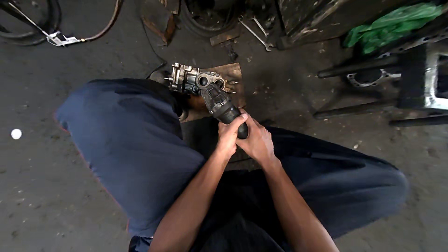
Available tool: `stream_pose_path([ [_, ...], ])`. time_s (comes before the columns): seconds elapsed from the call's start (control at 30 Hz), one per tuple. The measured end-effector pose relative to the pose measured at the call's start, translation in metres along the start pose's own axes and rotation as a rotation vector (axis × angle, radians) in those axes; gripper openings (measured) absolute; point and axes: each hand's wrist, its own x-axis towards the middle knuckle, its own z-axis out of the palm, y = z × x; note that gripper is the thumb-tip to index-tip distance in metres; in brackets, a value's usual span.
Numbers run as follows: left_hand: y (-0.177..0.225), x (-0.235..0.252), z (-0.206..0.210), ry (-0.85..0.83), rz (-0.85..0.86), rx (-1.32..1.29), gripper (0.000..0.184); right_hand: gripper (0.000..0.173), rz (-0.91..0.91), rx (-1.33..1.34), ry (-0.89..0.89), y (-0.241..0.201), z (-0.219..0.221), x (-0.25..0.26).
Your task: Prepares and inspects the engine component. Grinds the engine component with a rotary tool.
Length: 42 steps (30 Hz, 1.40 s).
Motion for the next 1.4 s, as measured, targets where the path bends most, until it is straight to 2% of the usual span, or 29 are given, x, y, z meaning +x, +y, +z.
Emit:
stream_pose_path([
  [0.53, -0.001, 0.002, 0.001, 0.017, 0.003, -0.015, 0.055, 0.085, -0.022, -0.004, 0.037, 0.001, 0.001, 0.001],
  [0.8, 0.006, -0.004, 0.002, 0.062, -0.050, 0.032, 0.046, 0.082, 0.050, -0.059, -0.036, -0.011, -0.004, -0.006],
  [1.1, 0.009, -0.005, -0.003, -0.011, -0.041, -0.030, 0.044, 0.082, 0.047, -0.089, -0.043, -0.021, -0.012, -0.008],
  [1.4, 0.012, 0.000, -0.001, 0.013, -0.068, 0.009, 0.052, 0.083, 0.069, -0.057, -0.051, -0.020, -0.010, -0.002],
])
